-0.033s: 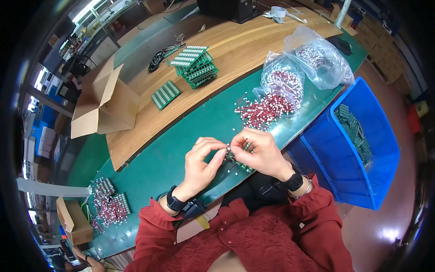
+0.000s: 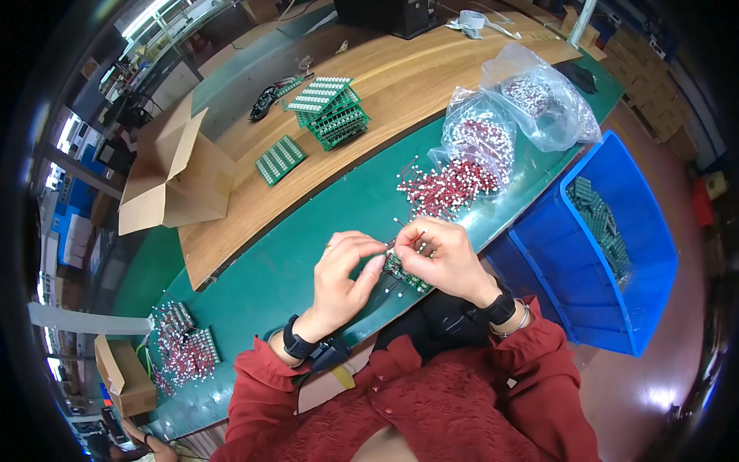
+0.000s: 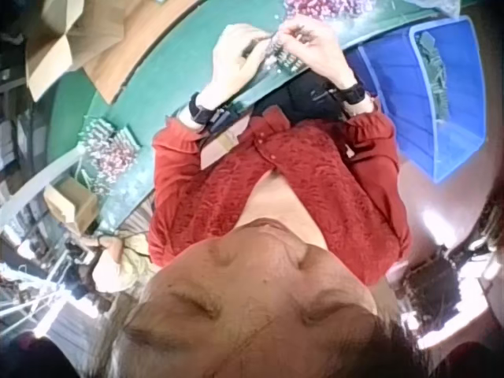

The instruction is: The person inserts small red and white cylindrical electronic components into a green circuit board by hand. They pick components from a plastic bag and place them into the board's holes one by one, working on a green workbench in a workshop environment.

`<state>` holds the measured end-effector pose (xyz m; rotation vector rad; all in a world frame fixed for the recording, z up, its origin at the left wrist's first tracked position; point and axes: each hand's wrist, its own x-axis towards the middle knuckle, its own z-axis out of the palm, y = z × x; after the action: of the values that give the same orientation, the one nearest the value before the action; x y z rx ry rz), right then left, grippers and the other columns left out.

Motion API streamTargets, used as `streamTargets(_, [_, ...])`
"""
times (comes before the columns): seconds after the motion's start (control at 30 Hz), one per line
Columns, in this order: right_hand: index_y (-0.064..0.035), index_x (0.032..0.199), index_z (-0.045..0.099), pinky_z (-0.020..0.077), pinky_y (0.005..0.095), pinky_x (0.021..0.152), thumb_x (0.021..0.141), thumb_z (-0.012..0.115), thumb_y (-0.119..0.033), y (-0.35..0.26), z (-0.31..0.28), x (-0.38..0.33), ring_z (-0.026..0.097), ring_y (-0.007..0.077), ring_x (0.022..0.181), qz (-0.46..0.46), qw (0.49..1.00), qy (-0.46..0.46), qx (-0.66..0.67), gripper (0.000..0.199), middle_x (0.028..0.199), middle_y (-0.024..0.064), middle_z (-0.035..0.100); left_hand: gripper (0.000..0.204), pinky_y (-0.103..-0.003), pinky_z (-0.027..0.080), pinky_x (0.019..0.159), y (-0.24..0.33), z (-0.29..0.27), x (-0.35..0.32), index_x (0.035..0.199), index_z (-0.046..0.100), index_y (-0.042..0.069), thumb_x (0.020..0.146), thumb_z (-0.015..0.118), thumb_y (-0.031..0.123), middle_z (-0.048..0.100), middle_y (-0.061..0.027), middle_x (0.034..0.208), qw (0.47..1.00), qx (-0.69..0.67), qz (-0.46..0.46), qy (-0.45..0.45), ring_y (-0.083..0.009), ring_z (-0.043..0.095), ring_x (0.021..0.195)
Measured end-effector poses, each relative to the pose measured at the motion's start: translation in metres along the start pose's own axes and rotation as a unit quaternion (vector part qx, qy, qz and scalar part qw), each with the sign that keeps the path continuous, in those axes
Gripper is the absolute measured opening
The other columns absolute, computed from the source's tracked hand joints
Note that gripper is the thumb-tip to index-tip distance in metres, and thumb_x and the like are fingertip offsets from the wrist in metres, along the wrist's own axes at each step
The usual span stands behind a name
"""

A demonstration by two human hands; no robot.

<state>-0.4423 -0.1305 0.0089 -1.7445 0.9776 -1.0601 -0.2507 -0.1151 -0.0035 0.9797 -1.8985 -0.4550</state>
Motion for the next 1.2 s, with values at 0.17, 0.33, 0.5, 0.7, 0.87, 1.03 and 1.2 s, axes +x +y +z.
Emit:
streamTargets(0.17, [0.0001,0.085,0.060,0.0463,0.0217,0.056,0.084,0.061,-0.007,0.024,-0.013,-0.009,0.059,0.0086,0.067,0.072,0.997,0.009,0.025,0.007,0.079,0.0037,0.059,0.028,-0.045,0.040,0.098,0.002,0.007,-0.002,0.099,0.066,0.008,0.071,0.071,0.010,0.061,-0.0063,0.114,0.969,0.121,0.190,-0.102,-0.0266,0.055,0.112])
streamTargets(0.33, [0.0001,0.082,0.058,0.0454,0.0217,0.060,0.085,0.058,-0.002,0.034,-0.016,-0.013,0.057,0.0063,0.067,0.137,0.989,0.029,0.056,0.003,0.076,0.0006,0.058,0.019,-0.043,0.044,0.092,-0.018,0.008,-0.003,0.095,0.067,0.007,0.075,0.069,0.009,0.065,-0.0067,0.102,0.980,0.143,0.109,-0.085,-0.0259,0.060,0.100])
streamTargets(0.5, [-0.0007,0.077,0.060,0.0431,0.0229,0.053,0.077,0.063,-0.001,0.023,-0.010,-0.006,0.055,0.0071,0.060,0.053,0.993,-0.008,-0.105,0.003,0.073,0.0027,0.058,0.010,-0.034,0.050,0.072,-0.029,0.013,-0.012,0.088,0.067,0.006,0.078,0.067,0.008,0.068,-0.0078,0.085,0.996,0.053,-0.018,-0.067,-0.0261,0.065,0.077])
streamTargets(0.7, [-0.0009,0.077,0.060,0.0393,0.0226,0.047,0.074,0.065,0.001,0.034,0.000,-0.001,0.050,0.0073,0.052,0.005,0.986,-0.063,-0.155,0.006,0.068,0.0035,0.055,0.006,-0.035,0.051,0.058,-0.043,0.024,-0.019,0.083,0.067,0.004,0.079,0.066,0.009,0.065,-0.0102,0.080,0.992,-0.091,-0.084,-0.035,-0.0273,0.063,0.065])
streamTargets(0.87, [-0.0014,0.075,0.061,0.0368,0.0220,0.045,0.073,0.066,0.003,0.036,-0.001,-0.002,0.047,0.0063,0.048,0.011,0.981,-0.066,-0.184,0.007,0.067,0.0023,0.054,0.008,-0.032,0.052,0.061,-0.049,0.022,-0.022,0.085,0.067,0.002,0.078,0.065,0.003,0.065,-0.0107,0.079,0.984,-0.130,-0.097,-0.071,-0.0237,0.064,0.070])
streamTargets(1.03, [-0.0022,0.077,0.061,0.0445,0.0248,0.048,0.073,0.066,0.000,0.035,0.001,-0.001,0.056,0.0115,0.053,0.017,0.971,-0.086,-0.223,0.007,0.069,0.0043,0.057,0.006,-0.032,0.052,0.061,-0.051,0.022,-0.023,0.083,0.066,0.002,0.077,0.065,0.003,0.065,-0.0094,0.080,0.985,-0.135,-0.081,-0.064,-0.0241,0.064,0.071])
streamTargets(1.2, [-0.0029,0.076,0.061,0.0428,0.0248,0.046,0.072,0.066,0.000,0.033,0.004,0.000,0.054,0.0109,0.049,0.009,0.969,-0.077,-0.234,0.007,0.068,0.0038,0.056,0.006,-0.032,0.052,0.060,-0.052,0.024,-0.023,0.082,0.066,0.002,0.077,0.065,0.005,0.065,-0.0092,0.080,0.987,-0.128,-0.077,-0.063,-0.0246,0.064,0.070])
